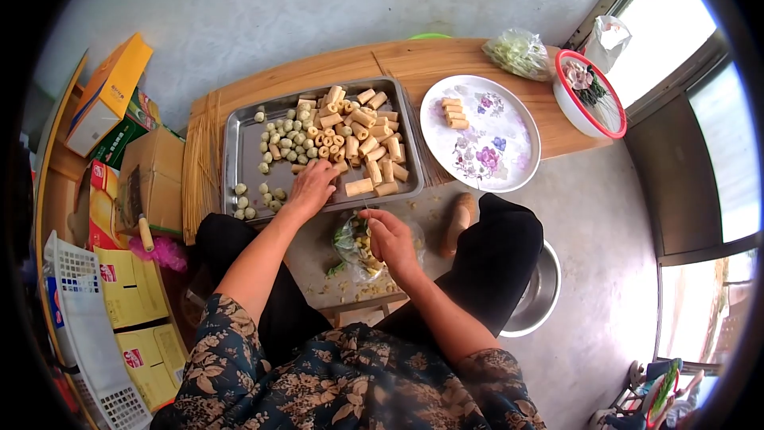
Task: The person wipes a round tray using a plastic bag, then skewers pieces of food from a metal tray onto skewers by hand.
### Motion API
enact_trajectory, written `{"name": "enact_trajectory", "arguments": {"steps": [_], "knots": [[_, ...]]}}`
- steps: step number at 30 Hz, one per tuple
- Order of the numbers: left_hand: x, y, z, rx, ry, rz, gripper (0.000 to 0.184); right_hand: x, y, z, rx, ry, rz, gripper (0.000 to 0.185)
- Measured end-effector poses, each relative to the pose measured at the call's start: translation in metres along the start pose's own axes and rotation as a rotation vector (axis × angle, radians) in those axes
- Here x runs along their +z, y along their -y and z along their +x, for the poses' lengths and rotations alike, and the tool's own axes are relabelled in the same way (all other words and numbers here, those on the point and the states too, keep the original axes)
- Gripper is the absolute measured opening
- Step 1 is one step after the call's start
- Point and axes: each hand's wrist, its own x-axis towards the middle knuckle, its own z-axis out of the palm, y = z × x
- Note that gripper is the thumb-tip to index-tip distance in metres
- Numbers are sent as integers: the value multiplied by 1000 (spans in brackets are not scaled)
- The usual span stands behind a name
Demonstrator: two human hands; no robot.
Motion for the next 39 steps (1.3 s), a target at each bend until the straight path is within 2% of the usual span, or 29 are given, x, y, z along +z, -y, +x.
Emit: {"name": "enact_trajectory", "arguments": {"steps": [2, 4, 5, 7, 8, 10, 12, 14, 21, 39], "knots": [[2, 1, 1, 33, -50, -46, 25, -1, -2, 1, -10, -6, -5, 23], [5, 0, 1, -108, -112, -153, 15, -2, -3, 1, -21, -15, -8, 23], [7, 2, 3, -107, -111, -152, 15, -2, -3, 1, -20, -12, -17, 23], [9, 8, 7, -287, -86, -473, 14, -1, -1, -1, -18, -6, -26, 23], [10, 10, 7, -289, -86, -470, 14, 0, 2, -3, -9, 1, -59, 24], [9, 12, 6, -536, -168, -1256, 17, 3, 7, -7, 0, 10, -88, 25], [3, 15, 2, -547, -143, -1371, 23, 4, 8, -10, 16, 58, -100, 25], [-2, 18, -1, -563, -145, -1656, 25, 4, 6, -11, 22, 83, -95, 23], [-7, 24, -10, -554, -110, -1821, 22, 5, 0, -13, 26, 138, -138, 22], [-11, 23, -11, -516, -100, -1822, 22, 5, -1, -14, 32, 152, -172, 22]]}}
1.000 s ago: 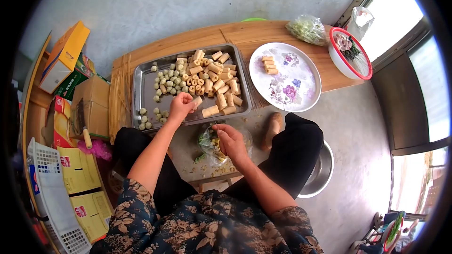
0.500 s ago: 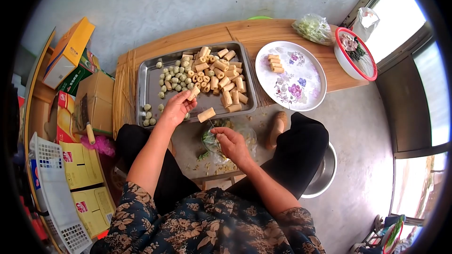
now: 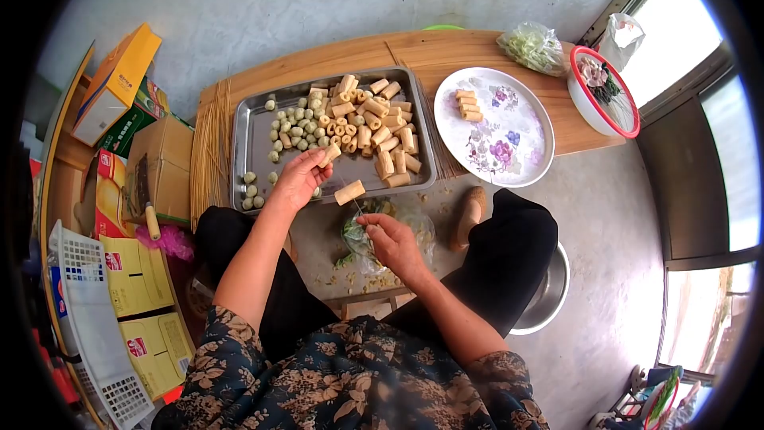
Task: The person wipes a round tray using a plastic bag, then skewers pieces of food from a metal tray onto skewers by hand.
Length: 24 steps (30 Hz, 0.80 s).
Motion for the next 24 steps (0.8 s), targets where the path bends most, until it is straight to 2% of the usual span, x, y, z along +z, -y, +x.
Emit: {"name": "enact_trajectory", "arguments": {"steps": [24], "knots": [[18, 14, -13, -134, 147, 104, 32, 5, 3, 6, -18, -52, 22, 24]]}}
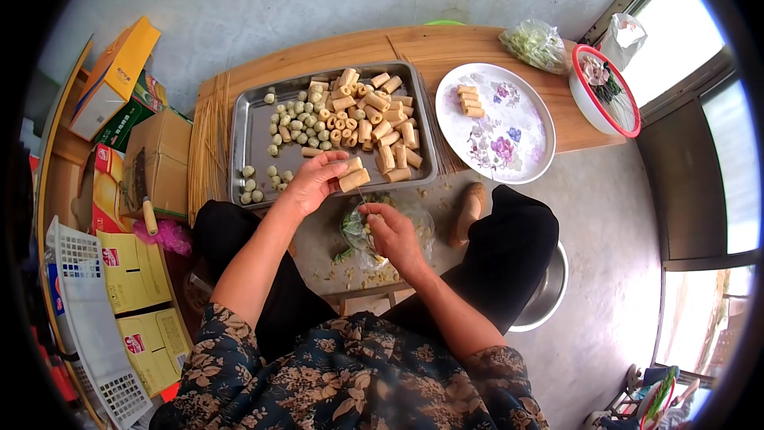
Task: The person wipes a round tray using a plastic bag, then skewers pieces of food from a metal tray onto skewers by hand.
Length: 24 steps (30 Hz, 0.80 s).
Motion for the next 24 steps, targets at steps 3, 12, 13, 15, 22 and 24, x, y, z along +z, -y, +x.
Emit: {"name": "enact_trajectory", "arguments": {"steps": [3, 12, 13, 15, 22, 24], "knots": [[2, 4, 1, 12, -10, 12, 33, 0, -2, 1, -10, -9, -11, 24], [-10, -2, 9, 27, -15, 87, 28, -1, -3, 3, -7, -59, 30, 24], [-9, -10, 7, 118, -139, 287, 21, -1, -4, 3, -7, -60, 30, 24], [-30, -13, 19, 380, -354, 923, 15, -3, -3, 3, -31, -70, 36, 24], [-44, -4, 19, 561, -572, 1543, 9, -8, -5, 4, -24, -73, 37, 24], [-47, 1, 22, 644, -626, 1570, 10, -7, -3, 2, -16, -85, 36, 23]]}}
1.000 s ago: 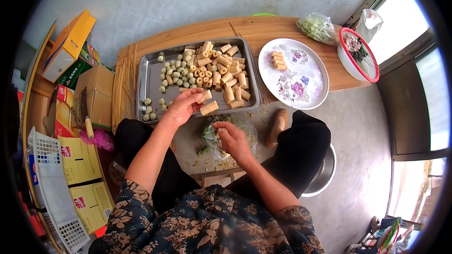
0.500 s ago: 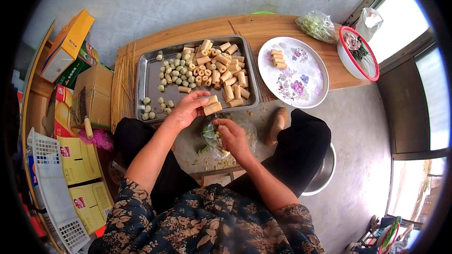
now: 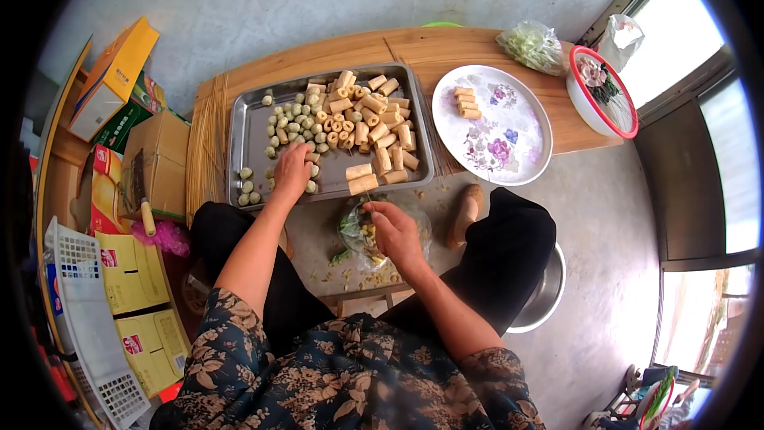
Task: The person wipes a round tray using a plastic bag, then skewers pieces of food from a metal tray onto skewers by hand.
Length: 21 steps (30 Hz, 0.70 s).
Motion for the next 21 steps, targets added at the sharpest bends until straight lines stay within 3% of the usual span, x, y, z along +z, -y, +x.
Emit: {"name": "enact_trajectory", "arguments": {"steps": [6, 9, 13, 16, 17, 19, 21], "knots": [[16, 21, 8, -162, 79, 89, 11, 0, -2, 2, 12, 6, -5, 23], [8, 22, 5, -72, 93, 158, 12, 0, -2, 1, 17, 15, -20, 24], [-3, 12, 12, -162, 166, 34, 12, 1, -1, 0, 3, 27, -19, 25], [-22, -11, 13, -491, 287, -924, 24, 5, 4, -3, -1, 68, -67, 24], [-22, -9, 11, -494, 285, -921, 24, 5, 2, -2, 4, 89, -65, 24], [-24, -7, 8, -641, 346, -1321, 25, 7, -1, -2, 11, 114, -65, 24], [-26, -5, 7, -651, 366, -1400, 23, 8, -2, -2, 0, 134, -96, 24]]}}
